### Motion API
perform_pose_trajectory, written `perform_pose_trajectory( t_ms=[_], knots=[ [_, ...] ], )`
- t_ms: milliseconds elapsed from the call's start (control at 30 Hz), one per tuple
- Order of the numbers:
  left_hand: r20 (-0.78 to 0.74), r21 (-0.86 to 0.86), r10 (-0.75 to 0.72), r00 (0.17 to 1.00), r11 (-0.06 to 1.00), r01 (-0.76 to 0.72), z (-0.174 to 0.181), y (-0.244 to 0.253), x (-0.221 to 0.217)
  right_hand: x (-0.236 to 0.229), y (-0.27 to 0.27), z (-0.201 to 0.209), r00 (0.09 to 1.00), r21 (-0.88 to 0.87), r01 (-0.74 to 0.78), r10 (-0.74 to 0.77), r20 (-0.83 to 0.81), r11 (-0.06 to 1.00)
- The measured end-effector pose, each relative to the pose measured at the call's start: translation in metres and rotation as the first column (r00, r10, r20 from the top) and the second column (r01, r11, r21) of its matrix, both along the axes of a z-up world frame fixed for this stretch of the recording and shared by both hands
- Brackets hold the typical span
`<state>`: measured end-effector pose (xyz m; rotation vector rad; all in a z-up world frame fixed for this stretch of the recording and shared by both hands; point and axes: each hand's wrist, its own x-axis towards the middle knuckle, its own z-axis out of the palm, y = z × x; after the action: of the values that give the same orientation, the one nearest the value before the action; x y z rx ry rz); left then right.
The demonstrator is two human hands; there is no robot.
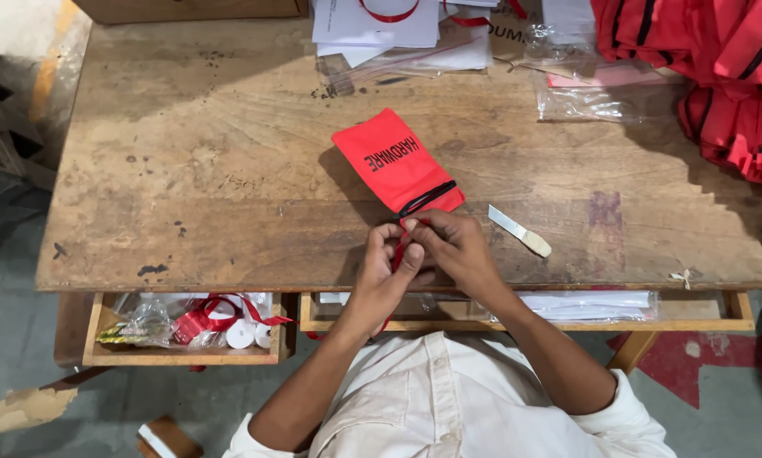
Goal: Tying red ribbons onto the loops of red hardware bags at a workbench.
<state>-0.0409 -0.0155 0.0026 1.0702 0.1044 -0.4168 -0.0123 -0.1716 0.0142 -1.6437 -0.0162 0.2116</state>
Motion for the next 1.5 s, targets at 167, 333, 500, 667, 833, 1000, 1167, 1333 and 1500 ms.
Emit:
perform_pose_trajectory(
  t_ms=[167,333,500,667,833,1000,1167,1333,1500],
  knots=[
    [0.157,0.354,0.077,0.985,0.926,-0.129,-0.006,0.006,0.005,0.005,-0.002,0.017,0.997,-0.059,-0.004,0.008,0.076,0.998],
    [0.269,0.460,0.121,0.956,0.856,-0.238,0.009,0.014,0.001,0.015,-0.007,0.038,0.955,-0.299,0.103,-0.011,0.295,0.949],
    [0.220,0.549,0.094,0.971,0.811,-0.203,0.015,0.025,-0.003,0.026,-0.007,0.028,0.993,-0.071,-0.032,0.040,0.114,0.997],
    [0.187,0.458,0.183,0.965,0.853,-0.250,-0.010,0.039,-0.007,0.023,0.005,0.042,0.888,-0.373,-0.054,0.215,0.406,0.926],
    [-0.183,-0.085,0.186,0.965,0.975,-0.204,0.016,0.058,-0.009,0.028,0.017,0.019,0.954,-0.271,-0.116,0.183,0.237,0.955],
    [-0.262,-0.204,0.175,0.949,0.951,-0.232,0.026,0.069,-0.012,0.018,0.029,0.015,0.957,-0.184,-0.151,0.191,0.220,0.971],
    [-0.230,-0.238,0.276,0.933,0.914,-0.329,0.053,0.054,-0.013,-0.007,0.037,0.044,0.676,-0.486,0.006,0.355,0.646,0.874],
    [0.040,-0.050,0.346,0.937,0.938,-0.344,0.066,0.044,-0.015,-0.016,0.036,0.091,0.419,-0.575,0.314,0.433,0.798,0.756],
    [0.296,-0.123,0.208,0.932,0.976,-0.178,0.095,0.042,-0.010,-0.012,0.026,0.129,0.274,-0.473,0.334,0.396,0.876,0.815]
  ],
)
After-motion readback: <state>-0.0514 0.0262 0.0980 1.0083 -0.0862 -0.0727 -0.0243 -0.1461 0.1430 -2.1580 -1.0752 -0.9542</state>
